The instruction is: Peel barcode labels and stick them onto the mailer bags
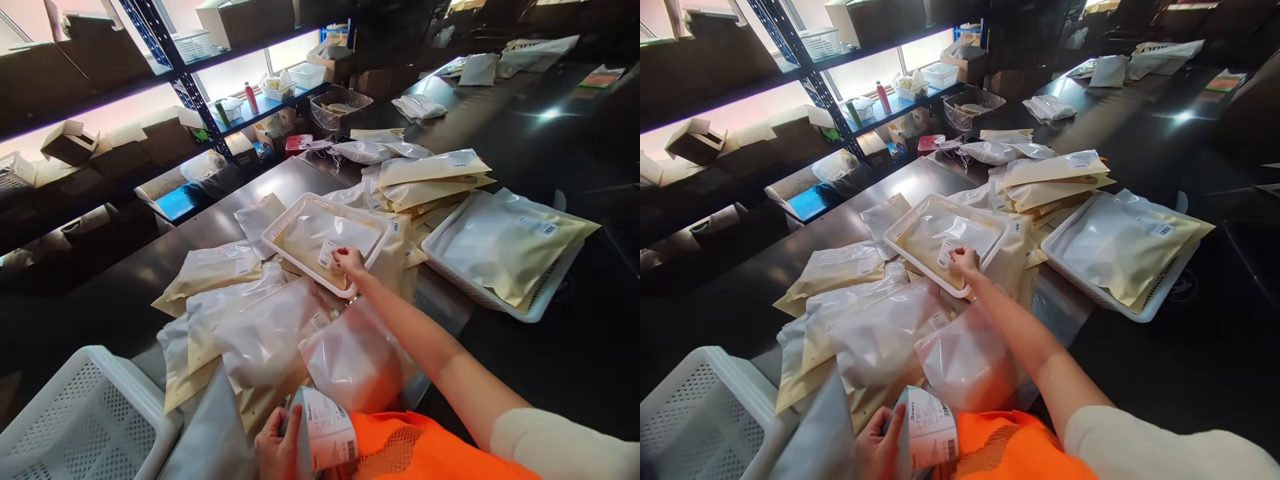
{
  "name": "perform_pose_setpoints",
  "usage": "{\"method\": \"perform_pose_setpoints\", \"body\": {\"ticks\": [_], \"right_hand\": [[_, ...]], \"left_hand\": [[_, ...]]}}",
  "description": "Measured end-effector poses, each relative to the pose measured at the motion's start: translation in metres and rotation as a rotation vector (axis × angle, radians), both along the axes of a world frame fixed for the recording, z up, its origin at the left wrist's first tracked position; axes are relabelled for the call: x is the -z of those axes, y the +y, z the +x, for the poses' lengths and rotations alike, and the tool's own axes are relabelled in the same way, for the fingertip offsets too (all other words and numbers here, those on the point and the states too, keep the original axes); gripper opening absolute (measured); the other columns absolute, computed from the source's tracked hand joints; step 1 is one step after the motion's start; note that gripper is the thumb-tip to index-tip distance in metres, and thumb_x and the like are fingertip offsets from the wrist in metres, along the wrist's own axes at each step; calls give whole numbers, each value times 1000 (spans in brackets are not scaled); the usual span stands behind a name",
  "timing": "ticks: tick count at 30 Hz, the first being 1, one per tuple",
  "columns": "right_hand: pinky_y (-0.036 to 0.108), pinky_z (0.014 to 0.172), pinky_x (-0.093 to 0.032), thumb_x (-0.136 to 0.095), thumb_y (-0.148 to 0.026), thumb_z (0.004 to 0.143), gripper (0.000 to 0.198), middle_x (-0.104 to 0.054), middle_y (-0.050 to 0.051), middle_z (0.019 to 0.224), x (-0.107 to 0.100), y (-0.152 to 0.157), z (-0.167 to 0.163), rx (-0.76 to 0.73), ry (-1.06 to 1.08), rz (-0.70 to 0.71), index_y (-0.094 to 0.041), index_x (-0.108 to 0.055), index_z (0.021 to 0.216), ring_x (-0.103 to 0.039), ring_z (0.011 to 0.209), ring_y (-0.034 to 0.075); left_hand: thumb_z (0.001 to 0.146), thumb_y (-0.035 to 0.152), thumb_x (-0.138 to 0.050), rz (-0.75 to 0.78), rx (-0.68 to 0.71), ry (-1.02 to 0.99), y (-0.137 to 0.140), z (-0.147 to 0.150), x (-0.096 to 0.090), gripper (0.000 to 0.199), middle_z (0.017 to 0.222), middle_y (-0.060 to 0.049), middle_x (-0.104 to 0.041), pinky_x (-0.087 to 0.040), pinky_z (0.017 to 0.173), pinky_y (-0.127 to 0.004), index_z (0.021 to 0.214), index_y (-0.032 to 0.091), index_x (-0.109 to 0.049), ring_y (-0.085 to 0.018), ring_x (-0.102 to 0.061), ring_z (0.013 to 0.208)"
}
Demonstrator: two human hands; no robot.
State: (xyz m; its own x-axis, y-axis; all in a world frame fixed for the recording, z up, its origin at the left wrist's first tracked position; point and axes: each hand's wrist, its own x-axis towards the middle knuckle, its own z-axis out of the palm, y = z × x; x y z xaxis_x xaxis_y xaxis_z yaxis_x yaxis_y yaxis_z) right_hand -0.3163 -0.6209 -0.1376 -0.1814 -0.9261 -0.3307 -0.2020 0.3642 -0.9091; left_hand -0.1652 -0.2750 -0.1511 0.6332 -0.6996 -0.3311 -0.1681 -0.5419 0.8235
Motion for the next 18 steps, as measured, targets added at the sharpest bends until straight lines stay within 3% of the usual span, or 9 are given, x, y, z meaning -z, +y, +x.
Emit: {"method": "perform_pose_setpoints", "body": {"ticks": [8,18], "right_hand": [[26,63,-47,-78,-33,62,24,-70,5,83,7,-6,8,72,409,33,-18,-64,74,-64,76,19],[28,66,-48,-78,-41,66,40,-69,10,95,20,0,14,-6,651,55,-18,-63,95,-66,87,24]], "left_hand": [[63,71,-63,-27,-2,53,6,12,12,57,47,4,-37,-30,47,-23,49,20,-42,-12,-35,50],[58,76,-63,-81,-51,90,11,17,14,60,45,5,-37,-30,44,-24,47,21,-41,-12,-34,47]]}}
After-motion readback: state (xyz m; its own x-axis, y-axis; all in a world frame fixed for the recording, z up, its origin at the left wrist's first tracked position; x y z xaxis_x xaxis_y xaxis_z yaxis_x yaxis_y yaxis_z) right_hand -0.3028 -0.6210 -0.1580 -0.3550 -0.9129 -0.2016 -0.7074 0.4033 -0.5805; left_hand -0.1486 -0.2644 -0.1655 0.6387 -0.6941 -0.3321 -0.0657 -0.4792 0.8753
